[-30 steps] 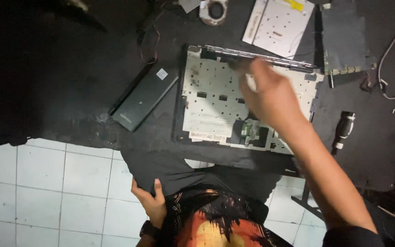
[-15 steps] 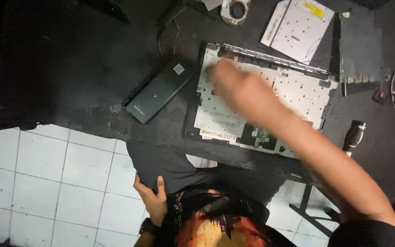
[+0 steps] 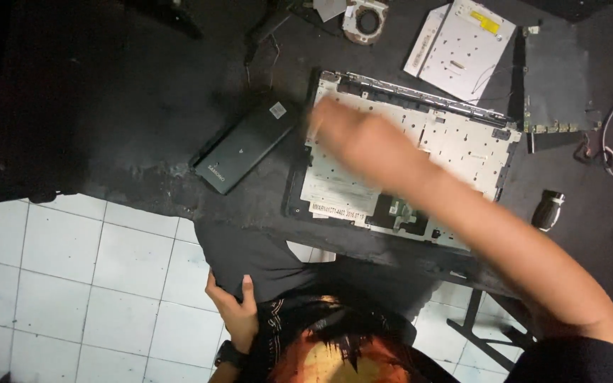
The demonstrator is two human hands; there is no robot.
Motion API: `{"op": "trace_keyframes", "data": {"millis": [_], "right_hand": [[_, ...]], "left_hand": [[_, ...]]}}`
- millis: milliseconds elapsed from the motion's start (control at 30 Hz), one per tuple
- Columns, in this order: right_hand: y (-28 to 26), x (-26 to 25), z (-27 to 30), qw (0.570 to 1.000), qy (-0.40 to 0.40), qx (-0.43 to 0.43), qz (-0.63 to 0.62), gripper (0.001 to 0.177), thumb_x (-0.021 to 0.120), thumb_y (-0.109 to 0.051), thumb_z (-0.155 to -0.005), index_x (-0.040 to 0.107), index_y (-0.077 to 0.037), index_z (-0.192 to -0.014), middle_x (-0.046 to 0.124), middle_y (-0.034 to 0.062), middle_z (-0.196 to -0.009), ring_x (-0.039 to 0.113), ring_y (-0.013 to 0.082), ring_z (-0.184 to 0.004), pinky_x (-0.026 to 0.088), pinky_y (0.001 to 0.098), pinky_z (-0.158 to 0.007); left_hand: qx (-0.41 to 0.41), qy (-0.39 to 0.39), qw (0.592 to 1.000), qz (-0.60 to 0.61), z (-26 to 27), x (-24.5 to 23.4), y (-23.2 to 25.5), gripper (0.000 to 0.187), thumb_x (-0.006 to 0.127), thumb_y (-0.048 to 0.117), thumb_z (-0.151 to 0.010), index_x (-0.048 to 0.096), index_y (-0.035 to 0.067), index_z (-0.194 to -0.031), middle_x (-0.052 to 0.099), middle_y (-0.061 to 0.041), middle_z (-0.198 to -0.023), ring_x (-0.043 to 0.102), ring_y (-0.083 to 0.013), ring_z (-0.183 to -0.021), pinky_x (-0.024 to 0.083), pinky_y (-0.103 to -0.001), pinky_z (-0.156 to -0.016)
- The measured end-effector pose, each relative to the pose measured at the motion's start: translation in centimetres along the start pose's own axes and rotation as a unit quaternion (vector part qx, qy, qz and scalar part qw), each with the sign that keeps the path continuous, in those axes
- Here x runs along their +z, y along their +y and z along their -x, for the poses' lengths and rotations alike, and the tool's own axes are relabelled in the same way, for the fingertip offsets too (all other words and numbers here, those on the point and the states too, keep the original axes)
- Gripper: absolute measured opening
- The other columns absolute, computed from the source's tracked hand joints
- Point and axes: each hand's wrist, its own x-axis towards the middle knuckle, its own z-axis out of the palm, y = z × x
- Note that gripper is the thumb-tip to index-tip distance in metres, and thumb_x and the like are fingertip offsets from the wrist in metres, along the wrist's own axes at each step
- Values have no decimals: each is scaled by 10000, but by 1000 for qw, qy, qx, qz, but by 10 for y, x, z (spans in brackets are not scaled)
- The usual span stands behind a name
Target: The person cleans the internal components of a disassembled electronic device, likely a laptop, using a brush and a handheld vacuum. They remove a circuit board, brush dust from the chassis, and vacuum the interior before placing the board back.
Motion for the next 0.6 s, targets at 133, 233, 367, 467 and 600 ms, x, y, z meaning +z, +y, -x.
{"op": "trace_keyframes", "data": {"millis": [133, 233, 367, 467, 600], "right_hand": [[-31, 25, 21, 980, -52, -163, -105, 152, 569, -34, -1023, 588, -29, -1173, 598, 57, -701, 551, 63, -402, 518, 164, -261], [-7, 28, 14, 950, -47, -200, -236, 49, 574, -13, -1009, 601, 16, -1039, 710, 63, -784, 731, 168, -648, 668, 218, -610], [42, -7, 4, 986, 107, -81, -101, 107, 586, -7, -1037, 488, 16, -1075, 667, 175, -997, 739, 259, -791, 633, 302, -583], [37, 2, 23, 980, 153, -121, 32, 209, 620, 116, -1011, 469, 9, -1109, 588, 157, -953, 631, 219, -675, 562, 305, -496], [-23, 14, 67, 982, -104, -154, 32, 362, 671, 44, -913, 495, 47, -1229, 542, 360, -1360, 507, 57, -293, 454, 210, -162]], "left_hand": [[2, 2, 1000, -12, 0, 3, -7, 796, 601, 389, -941, 268, -26, -1534, 351, -256, -1541, 375, -398, -1429, 328, -487, -1186], [0, 1, 1000, -13, 0, 2, -8, 786, 615, 342, -939, 267, -29, -1538, 360, -256, -1530, 383, -401, -1415, 325, -480, -1182], [28, -1, 999, -14, 0, 3, -7, 785, 599, 340, -954, 253, -33, -1552, 352, -260, -1538, 368, -407, -1436, 316, -477, -1190], [23, 1, 1000, -17, -1, 2, -3, 779, 597, 334, -955, 255, -31, -1552, 346, -252, -1546, 361, -400, -1442, 311, -472, -1193], [16, 7, 1000, -12, 0, 3, 1, 776, 608, 302, -943, 260, -51, -1540, 340, -267, -1549, 354, -396, -1443, 281, -453, -1209]]}}
